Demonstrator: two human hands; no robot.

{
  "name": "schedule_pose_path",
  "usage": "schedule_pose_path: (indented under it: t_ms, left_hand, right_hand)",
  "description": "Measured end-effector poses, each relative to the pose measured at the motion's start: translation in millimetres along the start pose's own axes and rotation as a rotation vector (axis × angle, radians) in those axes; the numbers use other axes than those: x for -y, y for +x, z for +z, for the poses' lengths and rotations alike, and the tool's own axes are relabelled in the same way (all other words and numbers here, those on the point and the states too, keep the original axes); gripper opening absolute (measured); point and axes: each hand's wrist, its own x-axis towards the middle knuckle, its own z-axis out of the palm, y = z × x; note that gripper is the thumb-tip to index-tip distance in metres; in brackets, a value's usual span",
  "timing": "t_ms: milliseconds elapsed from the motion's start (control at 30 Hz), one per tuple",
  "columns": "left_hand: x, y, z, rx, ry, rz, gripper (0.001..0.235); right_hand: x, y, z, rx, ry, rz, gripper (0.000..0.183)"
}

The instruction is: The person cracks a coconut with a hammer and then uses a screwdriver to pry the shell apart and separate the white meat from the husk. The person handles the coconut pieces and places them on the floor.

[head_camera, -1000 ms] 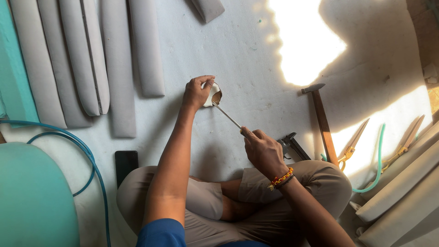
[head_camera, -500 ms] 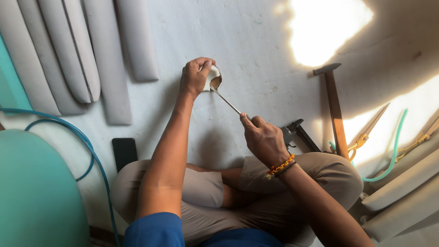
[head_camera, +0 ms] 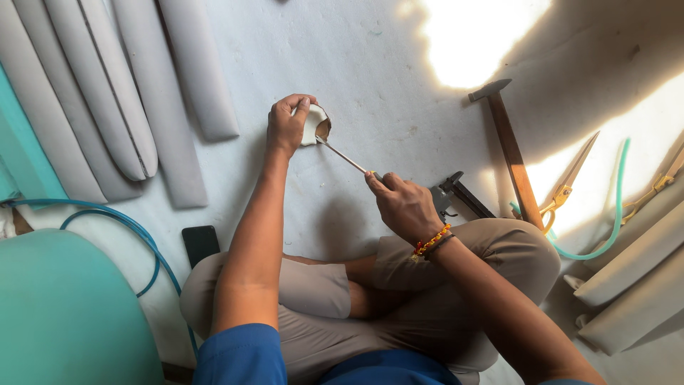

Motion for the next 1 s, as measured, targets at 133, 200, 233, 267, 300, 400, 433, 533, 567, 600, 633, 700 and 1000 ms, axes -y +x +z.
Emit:
schedule_pose_path:
  t_ms: [133,200,233,267,300,400,433,533,567,600,633,700,1000]
  left_hand:
    - [2,0,-4,-0.068,0.068,0.077,0.027]
    - [5,-1,-5,-0.038,0.065,0.064,0.026]
    - [5,0,-5,-0.028,0.06,0.058,0.026]
    - [4,2,-7,-0.009,0.047,0.046,0.027]
    - [2,2,-7,0.01,0.034,0.033,0.027]
    - [-4,1,-6,0.064,0.022,-0.005,0.031]
    - [-5,1,-6,0.087,0.022,-0.019,0.032]
    - [-2,-1,-3,0.114,-0.034,0.034,0.035]
    - [-1,0,-3,0.132,-0.072,0.014,0.035]
    - [0,3,-4,0.149,-0.107,-0.005,0.035]
    - [1,5,-5,0.167,-0.143,-0.023,0.037]
    - [4,10,-4,0.151,-0.003,-0.077,0.035]
    - [2,10,5,0.061,0.101,-0.036,0.031]
  right_hand:
    - [10,-1,-3,0.06,0.04,0.095,0.037]
    - [13,-5,-1,0.007,0.042,0.072,0.036]
    - [12,-5,-2,-0.019,0.041,0.056,0.035]
    - [13,-3,-2,-0.001,0.034,0.056,0.035]
    - [14,-2,-4,0.017,0.026,0.057,0.034]
    - [16,9,-14,0.082,-0.018,0.071,0.034]
    - [17,12,-17,0.107,-0.036,0.083,0.034]
    - [21,18,-22,0.062,-0.022,0.08,0.033]
    - [21,19,-24,0.069,-0.022,0.092,0.033]
    - [22,21,-23,0.074,-0.022,0.103,0.034]
    - [23,22,-22,0.079,-0.021,0.114,0.034]
    - [24,20,-17,0.057,-0.033,0.13,0.033]
    - [28,0,-3,0.001,-0.073,0.18,0.037]
